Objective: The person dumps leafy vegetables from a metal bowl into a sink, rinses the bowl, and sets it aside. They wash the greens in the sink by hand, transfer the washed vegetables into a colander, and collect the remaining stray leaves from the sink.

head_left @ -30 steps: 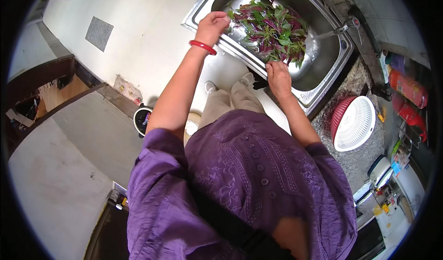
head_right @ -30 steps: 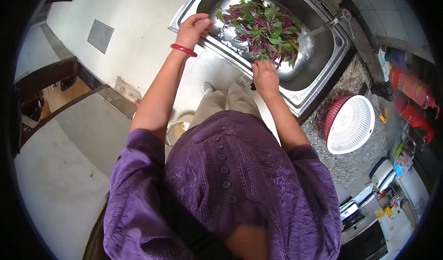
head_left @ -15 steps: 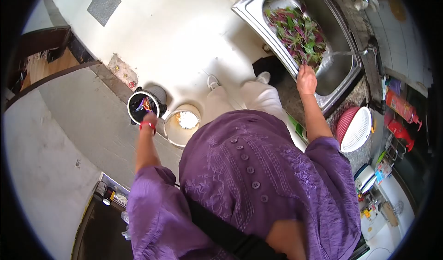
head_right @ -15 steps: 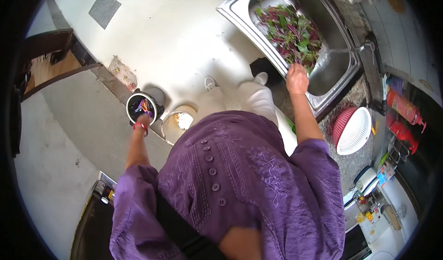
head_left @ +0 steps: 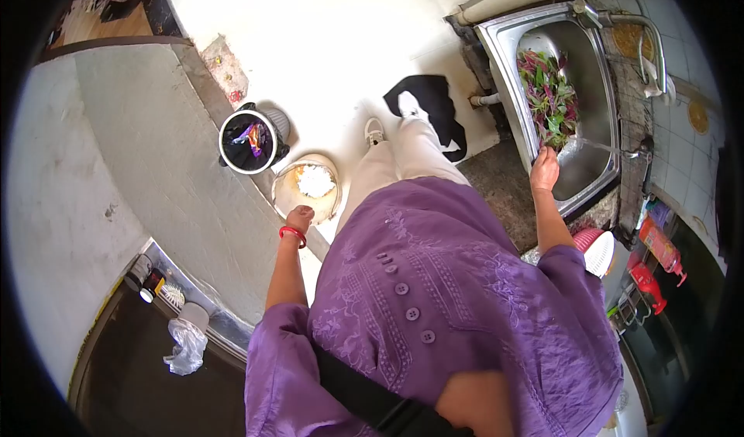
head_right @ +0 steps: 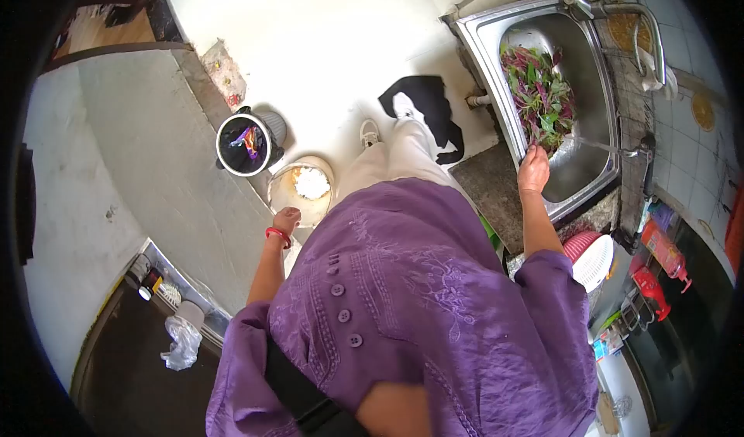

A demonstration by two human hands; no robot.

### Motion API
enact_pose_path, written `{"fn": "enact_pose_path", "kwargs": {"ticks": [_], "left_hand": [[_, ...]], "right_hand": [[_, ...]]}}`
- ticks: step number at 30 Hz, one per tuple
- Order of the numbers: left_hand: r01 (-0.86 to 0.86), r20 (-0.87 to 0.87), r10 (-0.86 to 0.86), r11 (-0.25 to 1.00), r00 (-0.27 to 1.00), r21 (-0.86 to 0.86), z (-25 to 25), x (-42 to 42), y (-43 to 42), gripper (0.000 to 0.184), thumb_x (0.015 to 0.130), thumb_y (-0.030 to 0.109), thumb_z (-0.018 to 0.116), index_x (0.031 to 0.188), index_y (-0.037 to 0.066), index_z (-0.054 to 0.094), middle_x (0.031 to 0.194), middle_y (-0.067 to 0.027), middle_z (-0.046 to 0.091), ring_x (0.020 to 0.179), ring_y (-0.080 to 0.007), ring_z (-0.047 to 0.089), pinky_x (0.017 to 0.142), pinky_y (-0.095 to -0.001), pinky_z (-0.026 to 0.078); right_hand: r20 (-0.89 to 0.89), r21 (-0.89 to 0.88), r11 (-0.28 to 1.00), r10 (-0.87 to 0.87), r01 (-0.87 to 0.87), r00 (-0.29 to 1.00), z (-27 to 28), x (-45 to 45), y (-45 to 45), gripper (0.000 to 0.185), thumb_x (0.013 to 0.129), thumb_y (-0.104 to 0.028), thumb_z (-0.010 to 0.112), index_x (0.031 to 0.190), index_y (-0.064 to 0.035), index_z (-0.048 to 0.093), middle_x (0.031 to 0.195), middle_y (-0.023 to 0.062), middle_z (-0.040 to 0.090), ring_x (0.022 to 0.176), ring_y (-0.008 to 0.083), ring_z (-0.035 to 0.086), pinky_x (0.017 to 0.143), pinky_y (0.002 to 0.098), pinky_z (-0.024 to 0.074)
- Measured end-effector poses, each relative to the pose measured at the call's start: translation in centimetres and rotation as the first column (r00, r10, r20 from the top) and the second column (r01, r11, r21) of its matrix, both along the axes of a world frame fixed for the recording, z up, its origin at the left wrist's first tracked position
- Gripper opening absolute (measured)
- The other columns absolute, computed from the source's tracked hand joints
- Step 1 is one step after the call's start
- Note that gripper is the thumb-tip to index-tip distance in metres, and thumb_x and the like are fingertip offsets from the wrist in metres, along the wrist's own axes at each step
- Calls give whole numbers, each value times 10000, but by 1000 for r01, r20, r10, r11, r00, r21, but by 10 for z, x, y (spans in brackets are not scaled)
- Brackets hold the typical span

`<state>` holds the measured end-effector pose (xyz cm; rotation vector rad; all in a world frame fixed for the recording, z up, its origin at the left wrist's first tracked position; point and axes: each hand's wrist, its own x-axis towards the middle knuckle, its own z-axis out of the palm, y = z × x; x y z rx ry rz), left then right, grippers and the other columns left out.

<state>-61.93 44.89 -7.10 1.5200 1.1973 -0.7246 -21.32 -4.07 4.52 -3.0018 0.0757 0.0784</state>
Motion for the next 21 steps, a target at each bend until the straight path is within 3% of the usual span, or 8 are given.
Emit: {"fn": "enact_pose_path", "kwargs": {"ticks": [4,9,12,15,18,19,21], "left_hand": [[-294,81,297,955,952,-40,6,-14,-3,205,822,103,570,974,-33,580,857,-93,626,722,-145,593,625,-250,487],[-372,-1,373,926,928,59,29,-25,-2,209,810,93,565,973,-37,576,850,-106,621,715,-161,594,622,-275,497],[-377,-25,381,921,924,97,21,-33,-3,199,799,119,576,919,-39,594,780,-95,626,611,-166,590,579,-270,494],[-134,-55,143,979,988,155,4,-26,-3,208,787,132,580,915,-30,601,766,-89,628,613,-158,596,553,-265,485],[-62,-104,77,988,992,141,-29,-9,11,201,782,140,570,900,-18,612,735,-87,627,603,-146,595,552,-265,490],[-42,-111,59,989,992,145,-19,7,13,198,784,140,567,896,-16,614,729,-87,625,597,-144,593,555,-265,491],[-237,41,235,970,971,60,-10,24,10,206,818,171,563,959,27,604,760,-55,625,615,-137,589,538,-271,464]], "right_hand": [[-11,17,1000,9,-9,1000,2,0,2,344,902,-274,348,876,-5,560,866,230,579,840,402,535,736,461,409],[-28,4,1000,2,-2,1000,2,3,1,333,904,-265,353,909,-4,560,906,226,574,855,397,534,750,458,413],[-64,-7,1000,-4,3,998,4,1,5,329,902,-260,361,927,-4,566,914,221,576,864,392,535,755,457,415],[-44,-4,999,-36,36,998,8,1,7,351,901,-298,345,904,-24,564,904,236,582,839,410,545,746,473,415],[7,17,1000,2,-2,1000,-3,4,-1,352,904,-295,339,915,-22,561,894,237,582,832,407,548,739,474,417],[7,18,1000,5,-5,1000,-4,2,-2,352,904,-293,338,917,-21,562,893,236,582,830,407,549,736,474,417],[2,9,1000,0,0,1000,-2,3,-2,351,904,-291,337,917,-21,561,887,237,583,826,408,549,733,474,417]]}}
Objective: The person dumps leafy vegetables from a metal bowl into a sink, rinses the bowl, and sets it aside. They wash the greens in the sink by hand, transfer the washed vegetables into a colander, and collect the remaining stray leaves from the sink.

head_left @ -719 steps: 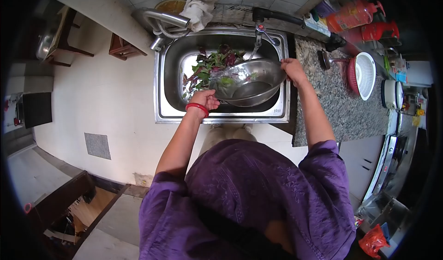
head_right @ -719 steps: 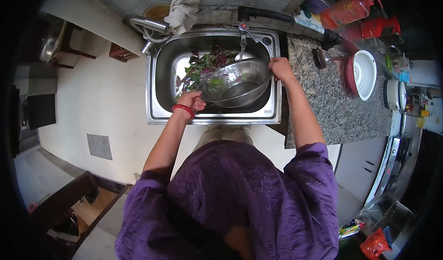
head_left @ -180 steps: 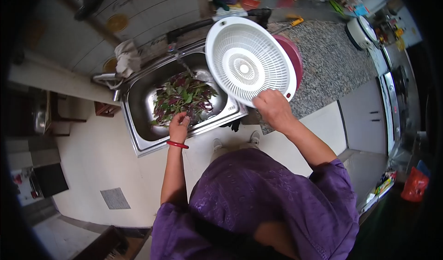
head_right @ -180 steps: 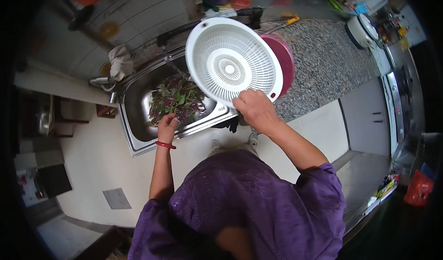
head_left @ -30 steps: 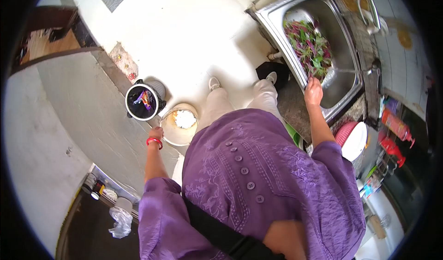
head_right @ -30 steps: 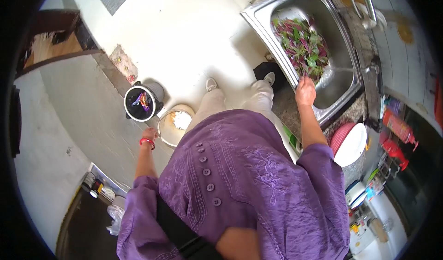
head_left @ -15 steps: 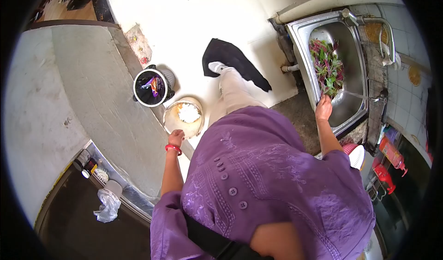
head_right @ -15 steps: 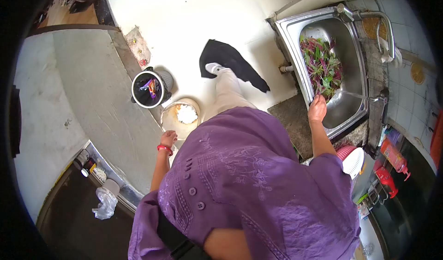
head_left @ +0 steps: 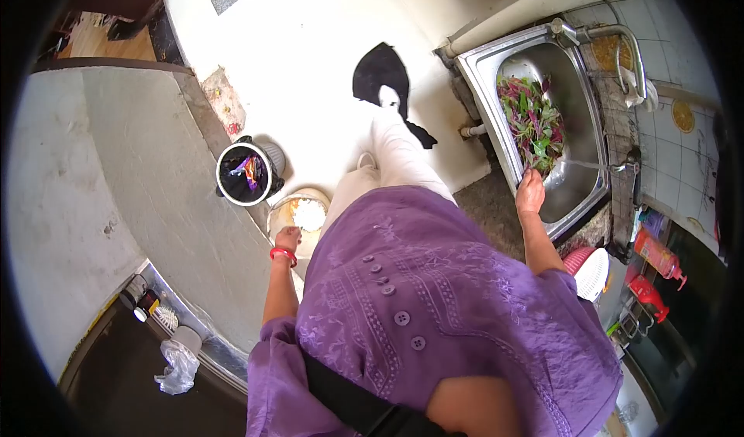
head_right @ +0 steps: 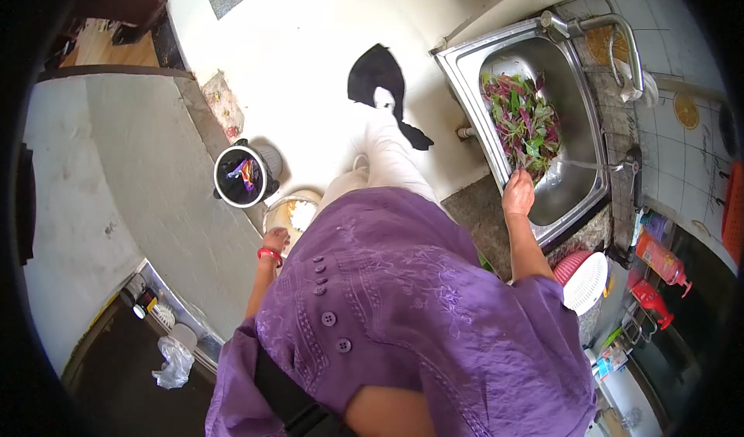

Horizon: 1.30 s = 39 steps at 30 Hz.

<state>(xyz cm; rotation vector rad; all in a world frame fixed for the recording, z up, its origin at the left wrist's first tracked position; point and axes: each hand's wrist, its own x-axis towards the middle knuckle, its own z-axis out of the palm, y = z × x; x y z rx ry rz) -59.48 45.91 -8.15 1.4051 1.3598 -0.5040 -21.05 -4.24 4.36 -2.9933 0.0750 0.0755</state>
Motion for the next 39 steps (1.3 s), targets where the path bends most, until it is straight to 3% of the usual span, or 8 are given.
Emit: {"fn": "enact_pose_path", "kwargs": {"ticks": [6,12,15,19,24,31,35,39], "left_hand": [[-101,3,101,995,995,-20,26,-28,-18,207,831,177,563,949,8,589,745,-60,617,621,-143,591,531,-262,450],[-186,-281,132,967,950,-175,12,-102,-54,181,806,137,545,860,-24,609,700,-79,610,576,-156,578,559,-273,483],[51,-255,-104,977,961,-208,-2,-99,-60,185,802,126,544,885,-25,613,723,-91,621,597,-172,596,567,-283,494],[-255,-124,250,966,960,-31,41,-19,-68,213,813,120,547,954,-34,590,762,-94,623,626,-163,591,563,-282,495],[-298,-97,289,949,952,-100,66,3,-89,256,820,163,564,1009,-11,565,801,-79,624,637,-142,585,581,-262,461],[134,-52,-132,990,990,41,54,-95,-99,213,795,155,569,892,-28,616,792,-95,628,648,-150,590,586,-254,496],[-377,-40,377,926,925,6,42,-178,-103,214,806,115,555,958,-34,580,768,-101,621,635,-156,584,569,-266,486],[-309,-185,309,951,933,33,58,-187,-102,206,805,105,549,946,-43,578,760,-99,620,620,-152,579,553,-268,475]], "right_hand": [[-87,-3,1000,-21,21,996,-4,1,-4,352,900,-274,358,973,-3,569,949,226,581,898,381,534,791,432,412],[-106,36,999,-33,37,994,-1,2,-2,365,906,-283,343,943,11,557,922,239,572,872,403,524,770,445,399],[-108,54,998,-22,28,994,-4,1,-7,358,907,-279,345,896,17,544,887,246,561,846,417,515,750,463,386],[-106,94,995,-29,39,994,-20,4,-20,329,899,-243,359,953,9,562,920,240,559,869,404,517,764,452,388],[-96,187,982,32,-14,995,-19,4,-21,370,913,-271,341,968,24,557,940,250,551,885,412,505,789,440,386],[-142,56,997,-41,50,989,-12,6,-12,420,907,-322,336,1037,8,561,1005,247,564,925,409,513,823,441,386],[-101,-20,1000,-11,9,995,-6,1,-6,415,904,-320,323,1011,-4,571,992,240,575,908,418,527,800,462,398],[-112,-5,998,-55,55,992,12,-2,15,430,893,-337,323,1016,-12,578,980,248,579,917,420,531,816,473,392]]}}
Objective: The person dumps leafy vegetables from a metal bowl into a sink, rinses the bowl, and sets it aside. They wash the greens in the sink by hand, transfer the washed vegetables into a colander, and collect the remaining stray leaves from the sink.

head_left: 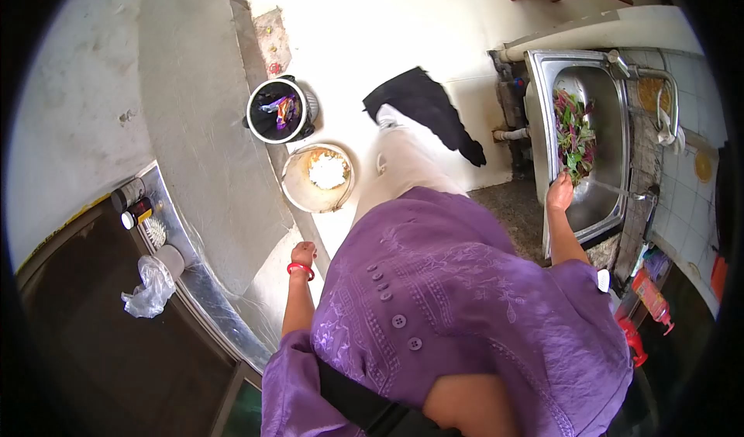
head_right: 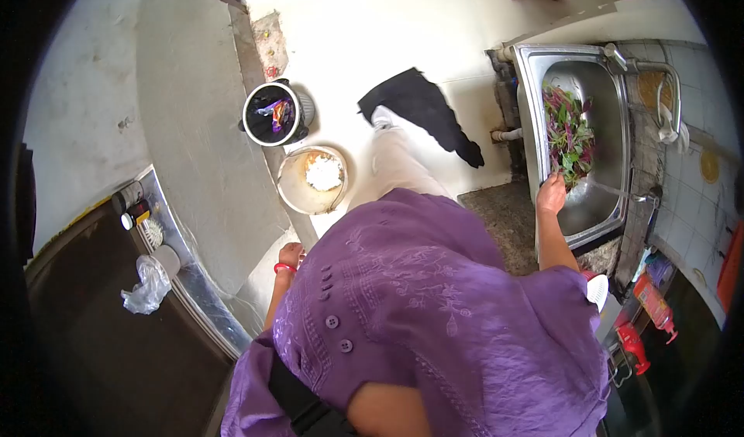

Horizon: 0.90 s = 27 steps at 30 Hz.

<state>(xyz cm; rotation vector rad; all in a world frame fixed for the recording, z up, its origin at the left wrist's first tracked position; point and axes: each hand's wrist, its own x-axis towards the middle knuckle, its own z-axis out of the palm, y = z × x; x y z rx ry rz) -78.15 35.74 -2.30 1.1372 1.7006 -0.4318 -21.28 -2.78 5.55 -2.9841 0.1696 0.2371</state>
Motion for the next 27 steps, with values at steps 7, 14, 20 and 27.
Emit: {"fn": "enact_pose_path", "kwargs": {"ticks": [7,14,20,27], "left_hand": [[92,179,-91,996,980,-1,-6,28,-10,186,811,92,556,941,-41,575,782,-84,618,640,-142,572,565,-256,470],[130,224,-144,988,964,78,-64,56,31,194,821,128,575,966,1,595,795,-60,620,654,-134,571,599,-257,479],[257,257,-275,961,926,104,-72,87,44,177,821,114,568,946,-7,600,790,-61,624,661,-128,579,606,-259,489],[327,203,-327,944,923,32,-83,90,36,198,806,123,573,945,-16,594,785,-75,624,654,-131,583,578,-252,481]], "right_hand": [[-25,-27,999,-30,30,999,5,-1,0,444,885,-348,327,1070,-28,573,981,248,586,925,416,544,830,475,401],[53,-34,999,-1,2,999,3,-4,0,400,887,-323,317,964,-29,577,976,231,586,903,393,554,794,466,420],[128,-21,1000,26,-23,991,-7,-2,-7,380,887,-310,330,947,-31,582,942,229,592,881,395,558,784,464,427],[25,-26,999,-19,20,999,7,-2,3,436,894,-322,314,1102,-18,547,1001,239,581,936,392,547,830,452,413]]}}
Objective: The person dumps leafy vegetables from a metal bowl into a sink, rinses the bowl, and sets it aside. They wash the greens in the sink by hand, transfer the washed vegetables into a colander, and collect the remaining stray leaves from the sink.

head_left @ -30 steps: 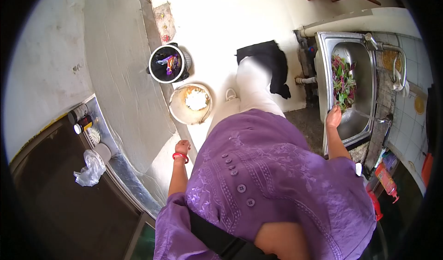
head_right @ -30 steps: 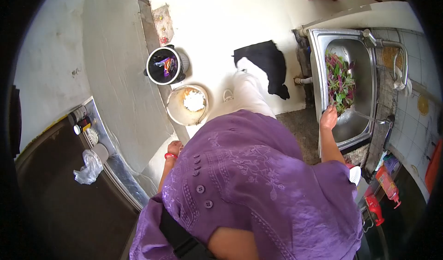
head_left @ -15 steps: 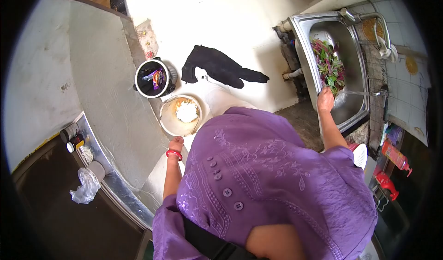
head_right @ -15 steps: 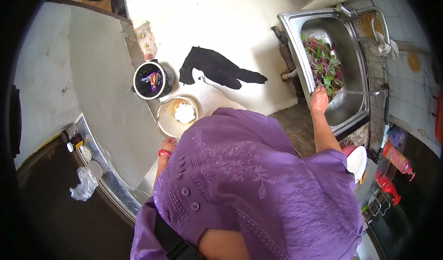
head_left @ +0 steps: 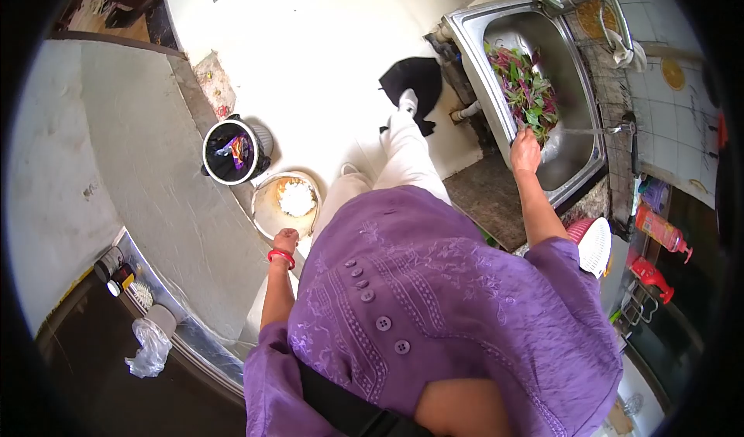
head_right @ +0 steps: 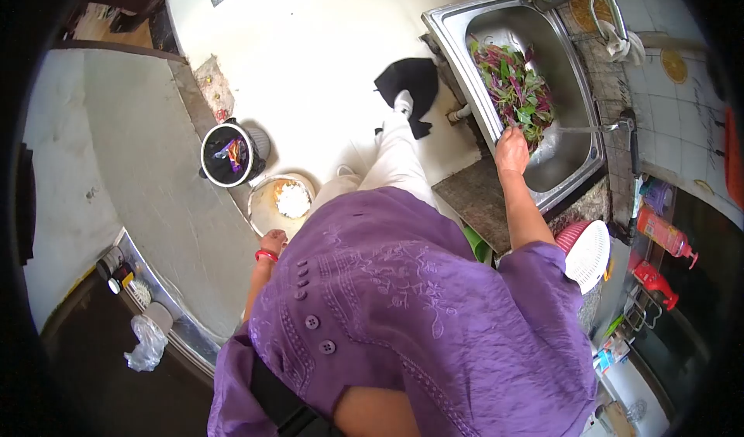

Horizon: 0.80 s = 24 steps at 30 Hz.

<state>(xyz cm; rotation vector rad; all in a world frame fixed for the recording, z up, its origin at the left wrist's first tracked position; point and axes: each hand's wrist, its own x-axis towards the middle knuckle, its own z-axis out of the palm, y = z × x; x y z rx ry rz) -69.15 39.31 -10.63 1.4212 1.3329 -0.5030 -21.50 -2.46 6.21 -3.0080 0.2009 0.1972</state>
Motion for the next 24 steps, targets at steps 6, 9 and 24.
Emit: {"fn": "enact_pose_path", "kwargs": {"ticks": [6,9,24], "left_hand": [[-28,-34,24,993,999,-119,11,-19,-22,196,806,122,567,948,-11,592,783,-69,621,648,-126,577,565,-243,473],[-112,-46,106,981,993,-160,26,-28,-35,191,810,107,559,951,-19,583,795,-75,617,643,-134,575,564,-252,475],[30,-16,-33,985,999,-170,27,22,-43,207,847,220,543,985,68,567,787,-36,627,637,-121,584,532,-243,423]], "right_hand": [[71,-38,999,-7,10,997,-7,0,-3,378,890,-308,336,914,-22,582,950,218,593,885,374,560,781,455,428],[82,-19,1000,27,-25,996,-9,1,-3,387,893,-307,326,906,-17,581,929,217,595,883,373,559,782,451,427],[57,-25,1000,13,-12,998,-12,2,-8,364,880,-303,342,923,-30,579,963,209,595,893,387,560,790,462,427]]}}
